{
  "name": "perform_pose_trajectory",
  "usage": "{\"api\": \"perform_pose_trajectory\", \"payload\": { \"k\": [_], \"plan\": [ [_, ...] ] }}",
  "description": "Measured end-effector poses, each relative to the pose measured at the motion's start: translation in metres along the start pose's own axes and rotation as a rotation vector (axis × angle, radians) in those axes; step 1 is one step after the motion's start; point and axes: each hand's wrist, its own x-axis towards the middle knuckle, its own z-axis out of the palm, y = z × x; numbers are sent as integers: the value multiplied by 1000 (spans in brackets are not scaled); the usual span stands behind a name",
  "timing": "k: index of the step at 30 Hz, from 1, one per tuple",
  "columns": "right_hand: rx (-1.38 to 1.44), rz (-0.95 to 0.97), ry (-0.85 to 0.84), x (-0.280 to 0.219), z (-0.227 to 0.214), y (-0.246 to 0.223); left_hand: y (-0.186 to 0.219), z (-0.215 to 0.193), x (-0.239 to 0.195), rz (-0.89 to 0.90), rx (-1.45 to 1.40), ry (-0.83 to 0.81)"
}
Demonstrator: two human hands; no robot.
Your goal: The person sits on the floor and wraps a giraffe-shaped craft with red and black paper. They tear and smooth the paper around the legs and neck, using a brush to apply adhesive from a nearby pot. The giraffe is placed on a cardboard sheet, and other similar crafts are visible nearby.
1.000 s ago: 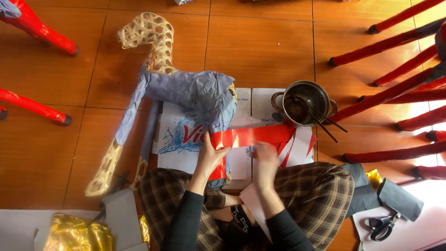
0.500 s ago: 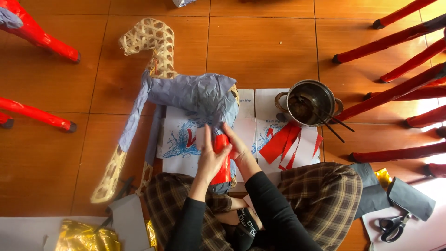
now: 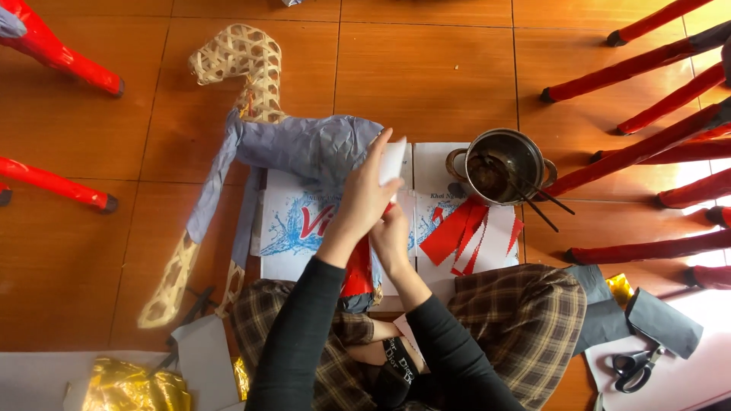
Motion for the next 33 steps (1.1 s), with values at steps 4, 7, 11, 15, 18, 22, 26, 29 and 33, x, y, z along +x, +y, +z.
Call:
{"api": "perform_pose_trajectory", "payload": {
  "k": [4,7,11,15,18,22,26,29,33],
  "plan": [
    [413,492,107,17,0,30,-55,-10,-21,-103,-567,-2],
    [656,660,138,28,-16,-2,-51,-13,-47,-423,-628,52],
    [827,795,181,29,-24,-14,-54,2,-59,-942,-973,-104],
    [829,795,215,8,-39,-19,-136,29,-65,-970,-975,-87],
    [678,852,-38,-19,-58,-80,-131,30,-63,-965,-1006,-69],
    [772,994,-312,-45,-50,-130,-96,19,-63,-924,-944,-87],
    [861,1047,-192,-53,-37,-122,-109,19,-67,-890,-901,-84],
    [904,1024,-191,-63,-28,-100,-93,16,-68,-867,-834,-96],
    [934,968,-177,-67,-26,-89,-92,18,-74,-817,-744,-76]
  ]
}}
